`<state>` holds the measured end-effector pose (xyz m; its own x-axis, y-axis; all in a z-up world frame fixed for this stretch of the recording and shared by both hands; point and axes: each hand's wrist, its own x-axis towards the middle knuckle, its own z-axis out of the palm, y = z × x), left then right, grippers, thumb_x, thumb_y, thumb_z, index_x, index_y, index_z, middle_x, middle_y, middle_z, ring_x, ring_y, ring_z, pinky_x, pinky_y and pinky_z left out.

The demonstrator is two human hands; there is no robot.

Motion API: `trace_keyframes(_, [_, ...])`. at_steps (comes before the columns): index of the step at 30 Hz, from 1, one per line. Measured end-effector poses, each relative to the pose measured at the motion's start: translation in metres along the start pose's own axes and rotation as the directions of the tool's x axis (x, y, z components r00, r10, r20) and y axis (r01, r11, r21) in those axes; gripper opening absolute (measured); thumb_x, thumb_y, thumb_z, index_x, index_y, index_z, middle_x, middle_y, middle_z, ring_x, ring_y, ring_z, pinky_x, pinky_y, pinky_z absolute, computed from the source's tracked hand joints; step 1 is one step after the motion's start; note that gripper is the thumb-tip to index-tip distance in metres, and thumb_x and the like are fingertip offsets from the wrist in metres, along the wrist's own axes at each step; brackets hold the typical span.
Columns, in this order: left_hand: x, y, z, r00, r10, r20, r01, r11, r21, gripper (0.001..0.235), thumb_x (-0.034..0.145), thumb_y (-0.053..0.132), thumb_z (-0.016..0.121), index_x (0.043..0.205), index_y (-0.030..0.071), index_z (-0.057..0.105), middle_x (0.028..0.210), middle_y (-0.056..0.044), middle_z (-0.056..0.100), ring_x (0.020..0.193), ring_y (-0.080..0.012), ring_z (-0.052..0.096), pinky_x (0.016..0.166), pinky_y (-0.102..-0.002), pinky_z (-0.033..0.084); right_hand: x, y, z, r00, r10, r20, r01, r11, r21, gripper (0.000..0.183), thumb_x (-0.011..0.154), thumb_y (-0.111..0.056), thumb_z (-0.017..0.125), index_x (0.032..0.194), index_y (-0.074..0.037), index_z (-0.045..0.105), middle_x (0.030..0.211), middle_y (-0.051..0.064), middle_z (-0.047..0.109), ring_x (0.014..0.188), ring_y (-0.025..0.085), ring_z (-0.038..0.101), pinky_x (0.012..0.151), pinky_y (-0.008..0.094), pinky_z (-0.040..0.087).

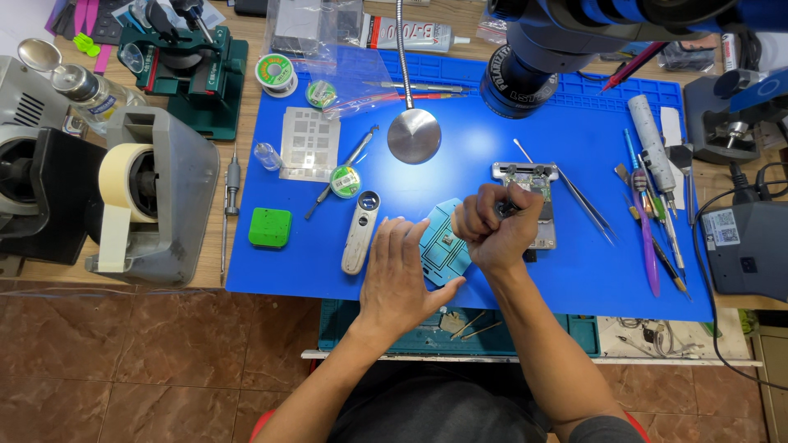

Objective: The person works on a small electronic device placed on a blue mat. They use a hot air gun to heat a component on the device, then switch to a soldering iron to work on the same area. Finally, they use a handheld magnifying glass to inspect the component.

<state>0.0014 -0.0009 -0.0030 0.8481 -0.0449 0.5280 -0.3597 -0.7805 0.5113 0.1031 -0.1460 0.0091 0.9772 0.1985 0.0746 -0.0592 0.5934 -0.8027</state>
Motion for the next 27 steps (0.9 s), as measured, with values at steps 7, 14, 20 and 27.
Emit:
trace_keyframes(7, [0.0004, 0.0010, -0.0022, 1.000, -0.010, 0.026, 0.010, 1.000, -0.002, 0.092, 0.073, 0.041, 0.093, 0.144, -0.002, 0.050, 0.119, -0.022, 0.055, 0.127, -0.0442, 0.055, 0.120, -0.063, 0.038, 0.0002, 0.0012, -0.0011, 1.000, 0.003, 0.014, -0.003, 1.000, 0.017, 0.053, 0.095, -0.053, 0.036, 0.054, -0.020, 0.027, 0.047, 0.000, 0.013, 0.039, 0.012, 0.010, 0.034, 0.028, 0.014])
trace_keyframes(14, [-0.0001, 0.0005, -0.0014, 1.000, -0.010, 0.018, 0.010, 1.000, -0.004, 0.094, 0.072, 0.041, 0.094, 0.143, -0.001, 0.050, 0.118, -0.022, 0.056, 0.127, -0.0442, 0.055, 0.120, -0.063, 0.038, -0.0006, -0.0007, -0.0005, 1.000, -0.008, 0.021, 0.008, 1.000, 0.001, 0.054, 0.095, -0.053, 0.036, 0.054, -0.021, 0.028, 0.046, 0.000, 0.014, 0.039, 0.012, 0.009, 0.034, 0.028, 0.013])
trace_keyframes(20, [0.0001, 0.0007, -0.0014, 1.000, -0.008, 0.009, 0.008, 1.000, -0.002, 0.094, 0.072, 0.041, 0.094, 0.143, -0.001, 0.050, 0.118, -0.022, 0.055, 0.127, -0.0441, 0.055, 0.120, -0.063, 0.038, -0.0008, 0.0004, -0.0040, 1.000, -0.010, 0.024, 0.009, 1.000, 0.018, 0.052, 0.094, -0.053, 0.037, 0.054, -0.021, 0.027, 0.047, -0.001, 0.013, 0.041, 0.012, 0.008, 0.035, 0.028, 0.012])
trace_keyframes(27, [-0.0006, 0.0000, 0.0002, 1.000, -0.010, 0.002, 0.010, 1.000, -0.006, 0.094, 0.071, 0.041, 0.094, 0.143, -0.001, 0.051, 0.118, -0.021, 0.056, 0.127, -0.0438, 0.055, 0.120, -0.063, 0.038, -0.0028, -0.0031, -0.0007, 0.999, -0.026, 0.027, 0.026, 1.000, 0.006, 0.053, 0.095, -0.053, 0.037, 0.054, -0.021, 0.028, 0.047, 0.000, 0.013, 0.041, 0.012, 0.008, 0.036, 0.029, 0.011])
